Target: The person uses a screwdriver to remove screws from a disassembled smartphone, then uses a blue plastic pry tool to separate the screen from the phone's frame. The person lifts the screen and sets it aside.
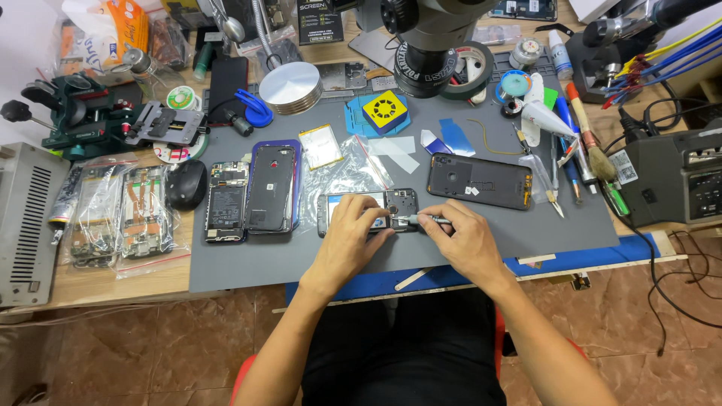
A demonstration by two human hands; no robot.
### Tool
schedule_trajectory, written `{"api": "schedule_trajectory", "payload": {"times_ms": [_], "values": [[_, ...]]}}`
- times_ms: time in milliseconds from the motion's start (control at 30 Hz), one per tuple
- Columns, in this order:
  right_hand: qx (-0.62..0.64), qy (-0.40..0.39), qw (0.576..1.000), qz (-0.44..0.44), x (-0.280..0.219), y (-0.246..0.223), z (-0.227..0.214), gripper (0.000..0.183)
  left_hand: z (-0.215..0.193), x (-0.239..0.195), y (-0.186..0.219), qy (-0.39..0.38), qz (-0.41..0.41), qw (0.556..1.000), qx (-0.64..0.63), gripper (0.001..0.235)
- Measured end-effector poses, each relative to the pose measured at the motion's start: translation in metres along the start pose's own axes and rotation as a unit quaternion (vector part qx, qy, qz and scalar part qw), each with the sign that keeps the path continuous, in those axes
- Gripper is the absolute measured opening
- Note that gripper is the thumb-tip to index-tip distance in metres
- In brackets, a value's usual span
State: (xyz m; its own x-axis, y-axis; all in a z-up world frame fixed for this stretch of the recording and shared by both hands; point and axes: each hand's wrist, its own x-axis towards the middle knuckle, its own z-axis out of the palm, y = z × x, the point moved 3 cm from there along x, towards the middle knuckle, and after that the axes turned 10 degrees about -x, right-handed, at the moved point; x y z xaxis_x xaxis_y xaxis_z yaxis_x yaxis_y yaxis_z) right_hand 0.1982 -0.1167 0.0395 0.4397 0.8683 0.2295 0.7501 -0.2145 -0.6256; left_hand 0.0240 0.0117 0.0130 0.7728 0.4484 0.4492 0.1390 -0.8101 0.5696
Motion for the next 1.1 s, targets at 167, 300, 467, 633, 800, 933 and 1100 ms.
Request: {"api": "schedule_trajectory", "payload": {"times_ms": [167,300,467,633,800,933,1100], "values": [[0.014,0.017,1.000,0.008,-0.004,0.006,0.003,0.015,0.000,0.001,0.001,-0.005,0.013,0.999,0.038,0.026],[0.050,0.028,0.998,0.020,-0.008,0.009,-0.008,0.016,0.000,0.011,0.012,-0.029,0.039,0.994,0.099,0.017],[0.100,0.007,0.993,0.055,-0.014,0.013,-0.019,0.017,0.025,0.020,-0.003,-0.133,0.039,0.973,0.187,0.010],[0.131,-0.009,0.989,0.068,-0.017,0.020,-0.021,0.021,0.034,0.027,-0.019,-0.189,0.046,0.961,0.197,0.010],[0.126,0.012,0.991,0.030,-0.027,0.018,-0.021,0.020,0.022,0.035,0.005,-0.194,-0.004,0.961,0.197,0.009],[0.124,0.022,0.992,0.019,-0.029,0.018,-0.024,0.019,0.026,0.033,0.010,-0.176,-0.005,0.961,0.215,0.010],[0.112,0.045,0.993,0.007,-0.030,0.023,-0.019,0.017,0.036,0.010,0.009,-0.084,0.078,0.951,0.287,0.010]]}}
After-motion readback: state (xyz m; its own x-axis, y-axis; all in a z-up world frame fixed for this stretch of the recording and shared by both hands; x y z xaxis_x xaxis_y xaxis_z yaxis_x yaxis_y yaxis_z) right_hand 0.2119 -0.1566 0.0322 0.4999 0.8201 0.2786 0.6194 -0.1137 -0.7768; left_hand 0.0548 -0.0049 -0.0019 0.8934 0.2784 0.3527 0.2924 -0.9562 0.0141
